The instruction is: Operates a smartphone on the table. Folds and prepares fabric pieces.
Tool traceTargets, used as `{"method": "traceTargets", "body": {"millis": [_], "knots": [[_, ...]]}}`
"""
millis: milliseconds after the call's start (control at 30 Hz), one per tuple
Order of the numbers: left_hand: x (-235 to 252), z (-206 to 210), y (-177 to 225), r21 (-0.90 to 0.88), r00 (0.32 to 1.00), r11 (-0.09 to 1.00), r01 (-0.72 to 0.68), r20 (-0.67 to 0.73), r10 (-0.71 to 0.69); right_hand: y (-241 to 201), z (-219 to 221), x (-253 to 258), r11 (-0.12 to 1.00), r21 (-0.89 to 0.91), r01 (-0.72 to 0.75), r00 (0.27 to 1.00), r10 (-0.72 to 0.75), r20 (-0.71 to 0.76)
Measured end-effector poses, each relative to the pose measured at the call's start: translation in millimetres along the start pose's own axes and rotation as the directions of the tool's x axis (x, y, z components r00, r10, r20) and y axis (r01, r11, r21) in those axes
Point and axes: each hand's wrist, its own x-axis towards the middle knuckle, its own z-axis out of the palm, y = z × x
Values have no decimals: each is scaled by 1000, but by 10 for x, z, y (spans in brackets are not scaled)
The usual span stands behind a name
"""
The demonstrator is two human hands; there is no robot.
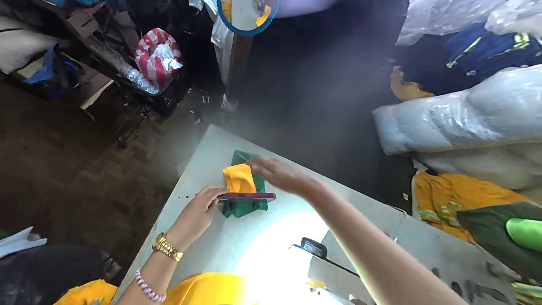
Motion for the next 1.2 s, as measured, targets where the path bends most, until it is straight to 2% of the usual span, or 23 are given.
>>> {"method": "traceTargets", "body": {"millis": [167, 300, 400, 600, 700, 867, 967, 1067, 1200], "knots": [[-14, 5, 16, -46, 1000, 999, -27, 7, 28, -118, -349, -640, 1000, -16, 15, 991, -17, -130], [-31, 43, -23, -94, 997, 993, -72, -9, 72, -232, -402, -1276, 996, -69, 59, 966, -74, -249], [-36, 35, 10, -107, 998, 992, -67, -16, 66, -283, -290, -1780, 989, -87, 115, 927, -139, -348], [21, 55, -6, -65, 995, 993, -96, -42, 94, -155, 185, -2475, 974, 49, 223, 885, -181, -430], [79, 44, -3, -89, 996, 995, -50, -80, 43, -70, 413, -2736, 954, 125, 274, 861, -186, -473], [195, -34, -81, -224, 993, 969, 99, -44, -111, 9, 641, -3026, 936, 219, 274, 860, -136, -492], [219, -53, -57, -211, 996, 975, 73, -25, -80, 5, 694, -3080, 930, 250, 269, 860, -115, -498], [227, -51, 90, -107, 1000, 994, 19, -15, -21, 9, 735, -3054, 924, 278, 261, 867, -97, -488], [244, -30, 173, -45, 1000, 999, 17, -23, -18, 13, 795, -2944, 926, 281, 251, 878, -95, -469]]}}
